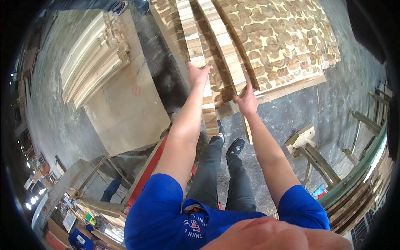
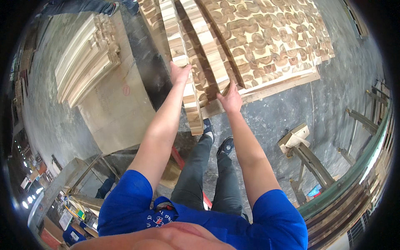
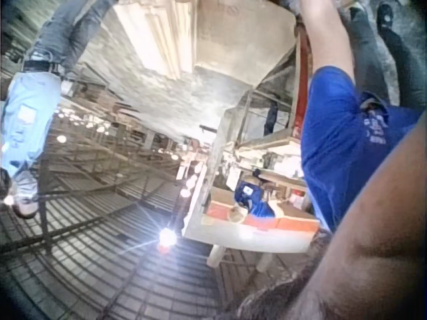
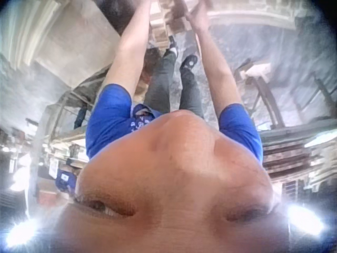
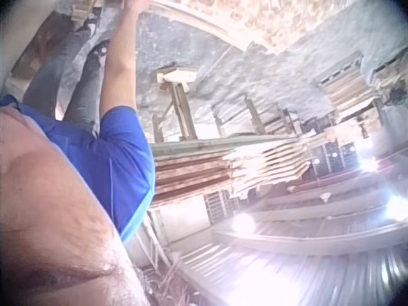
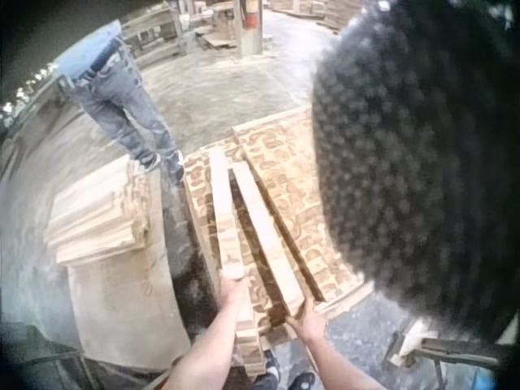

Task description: The person aligns and places wooden slats onto a large panel, then flips the panel and wipes its surface with a white cloth. The person also handles a small wooden frame and continues wiping the panel while other workers are present in the background.

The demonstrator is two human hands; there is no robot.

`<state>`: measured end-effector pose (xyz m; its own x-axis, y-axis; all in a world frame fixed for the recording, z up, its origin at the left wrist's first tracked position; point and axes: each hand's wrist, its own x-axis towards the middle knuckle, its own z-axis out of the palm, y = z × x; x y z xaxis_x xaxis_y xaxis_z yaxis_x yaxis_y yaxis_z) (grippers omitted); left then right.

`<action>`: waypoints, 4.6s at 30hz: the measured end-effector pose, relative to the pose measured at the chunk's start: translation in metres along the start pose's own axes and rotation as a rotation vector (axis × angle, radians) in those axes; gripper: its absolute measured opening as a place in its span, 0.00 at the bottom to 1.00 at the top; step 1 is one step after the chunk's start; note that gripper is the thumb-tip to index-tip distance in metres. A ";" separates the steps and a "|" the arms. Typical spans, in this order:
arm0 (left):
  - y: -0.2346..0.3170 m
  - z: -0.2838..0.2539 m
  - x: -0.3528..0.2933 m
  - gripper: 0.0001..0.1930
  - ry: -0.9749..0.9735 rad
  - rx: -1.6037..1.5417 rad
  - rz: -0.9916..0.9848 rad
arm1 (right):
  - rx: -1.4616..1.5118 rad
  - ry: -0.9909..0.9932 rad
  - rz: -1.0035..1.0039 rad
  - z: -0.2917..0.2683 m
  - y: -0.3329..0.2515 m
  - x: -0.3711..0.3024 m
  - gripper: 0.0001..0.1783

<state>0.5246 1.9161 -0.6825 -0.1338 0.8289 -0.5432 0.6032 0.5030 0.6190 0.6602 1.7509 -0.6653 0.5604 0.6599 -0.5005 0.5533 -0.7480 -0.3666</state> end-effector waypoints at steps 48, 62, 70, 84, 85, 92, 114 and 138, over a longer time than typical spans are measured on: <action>-0.262 -0.427 -0.921 0.29 0.319 -0.126 -0.036 | 0.952 -0.055 -0.788 -0.250 -0.003 -0.506 0.17; -0.466 -0.404 -1.053 0.36 0.452 0.112 -0.244 | 1.160 -0.141 -0.975 -0.218 0.004 -0.725 0.16; -0.291 -0.405 -1.018 0.52 0.713 0.408 0.606 | 1.365 -0.349 -1.216 -0.230 -0.027 -0.829 0.26; -0.337 -0.418 -1.100 0.41 0.518 -0.001 0.476 | 1.426 -0.806 -0.983 -0.259 -0.023 -0.834 0.47; -0.343 -0.415 -1.116 0.40 0.499 -0.006 0.407 | 1.374 -0.786 -0.907 -0.241 -0.011 -0.842 0.46; -0.361 -0.351 -1.210 0.36 0.864 0.534 -0.094 | 1.200 -1.062 -0.412 -0.145 0.063 -0.887 0.43; -0.525 -0.290 -1.274 0.42 0.978 0.320 -0.400 | 0.363 -1.426 -0.481 -0.047 0.117 -0.922 0.29; -0.549 -0.234 -1.214 0.16 2.013 -1.063 -0.587 | -0.391 -0.139 -1.483 -0.019 -0.157 -0.735 0.28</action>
<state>0.1713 0.6910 -0.2304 -0.7849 -0.6131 -0.0891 -0.1454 0.0424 0.9885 0.1733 1.3847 -0.2253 -0.6697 0.7415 0.0416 0.6778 0.6331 -0.3738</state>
